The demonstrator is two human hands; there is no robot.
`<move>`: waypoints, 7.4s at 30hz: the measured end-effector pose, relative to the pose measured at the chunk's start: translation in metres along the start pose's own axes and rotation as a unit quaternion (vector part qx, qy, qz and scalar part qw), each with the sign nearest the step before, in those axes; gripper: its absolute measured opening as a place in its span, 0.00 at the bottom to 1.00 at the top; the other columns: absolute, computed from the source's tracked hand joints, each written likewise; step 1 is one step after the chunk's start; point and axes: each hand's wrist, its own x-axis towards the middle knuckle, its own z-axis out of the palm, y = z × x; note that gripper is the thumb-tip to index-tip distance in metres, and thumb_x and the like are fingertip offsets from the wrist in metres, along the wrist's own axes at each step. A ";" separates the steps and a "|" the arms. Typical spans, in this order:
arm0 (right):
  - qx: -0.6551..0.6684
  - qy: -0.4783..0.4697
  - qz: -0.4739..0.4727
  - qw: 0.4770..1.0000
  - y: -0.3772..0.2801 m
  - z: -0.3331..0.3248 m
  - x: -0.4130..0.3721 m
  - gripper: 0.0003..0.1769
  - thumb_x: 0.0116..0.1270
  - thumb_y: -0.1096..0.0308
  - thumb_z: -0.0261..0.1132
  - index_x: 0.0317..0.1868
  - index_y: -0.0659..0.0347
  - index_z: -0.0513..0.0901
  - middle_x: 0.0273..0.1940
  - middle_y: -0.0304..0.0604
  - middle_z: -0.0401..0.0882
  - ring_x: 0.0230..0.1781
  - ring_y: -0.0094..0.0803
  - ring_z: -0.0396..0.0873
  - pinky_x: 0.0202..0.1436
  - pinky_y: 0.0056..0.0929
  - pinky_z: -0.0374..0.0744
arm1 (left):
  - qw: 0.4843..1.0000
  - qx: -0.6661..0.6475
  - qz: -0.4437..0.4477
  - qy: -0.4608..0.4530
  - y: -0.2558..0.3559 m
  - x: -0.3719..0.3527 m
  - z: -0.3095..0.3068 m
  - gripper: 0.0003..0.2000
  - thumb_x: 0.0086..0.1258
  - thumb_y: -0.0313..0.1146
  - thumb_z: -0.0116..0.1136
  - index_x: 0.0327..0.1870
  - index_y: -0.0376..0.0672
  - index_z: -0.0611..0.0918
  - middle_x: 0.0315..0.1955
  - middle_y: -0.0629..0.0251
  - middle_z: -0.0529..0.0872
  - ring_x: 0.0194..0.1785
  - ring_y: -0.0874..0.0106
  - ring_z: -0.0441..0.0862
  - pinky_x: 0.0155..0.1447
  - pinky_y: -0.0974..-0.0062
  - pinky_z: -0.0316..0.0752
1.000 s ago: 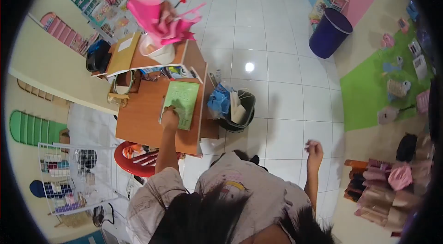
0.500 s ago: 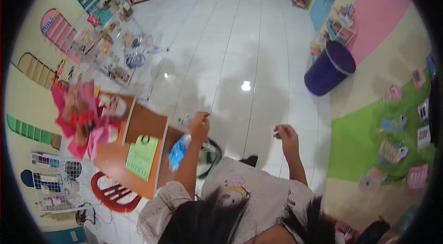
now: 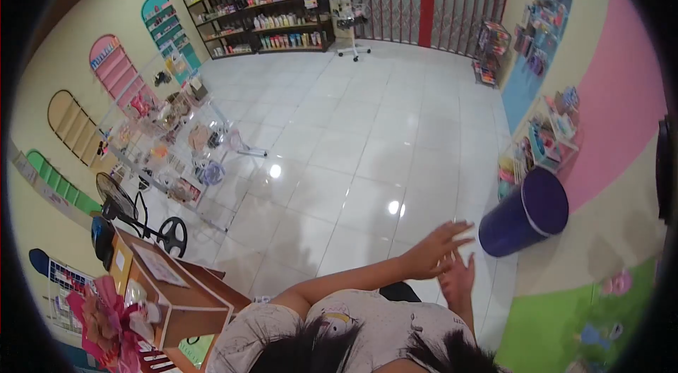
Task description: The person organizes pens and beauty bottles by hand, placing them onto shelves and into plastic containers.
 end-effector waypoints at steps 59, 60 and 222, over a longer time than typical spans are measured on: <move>-0.659 -0.513 0.124 0.535 0.718 0.925 1.378 0.28 0.70 0.50 0.58 0.17 0.62 0.78 0.11 0.35 0.73 0.14 0.22 0.73 0.67 0.38 0.46 | 0.490 0.120 -0.440 0.743 -0.834 -0.250 -1.248 0.37 0.77 0.56 0.29 0.28 0.33 0.84 0.29 0.55 0.87 0.41 0.65 0.83 0.62 0.67 0.67; -0.668 -0.495 0.101 0.546 0.730 0.938 1.404 0.28 0.69 0.50 0.58 0.17 0.63 0.78 0.11 0.35 0.73 0.13 0.22 0.72 0.58 0.35 0.52 | 0.483 0.131 -0.438 0.747 -0.837 -0.264 -1.273 0.37 0.77 0.57 0.29 0.27 0.32 0.84 0.29 0.55 0.87 0.41 0.65 0.83 0.62 0.67 0.68; -0.661 -0.122 0.334 0.661 3.066 1.449 1.702 0.22 0.69 0.60 0.61 0.55 0.66 0.67 0.40 0.45 0.75 0.40 0.29 0.75 0.41 0.30 0.74 | 0.579 -0.307 -0.651 0.382 -1.033 -1.998 -2.952 0.39 0.65 0.26 0.50 0.75 0.49 0.45 0.63 0.57 0.68 0.63 0.65 0.70 0.62 0.66 0.69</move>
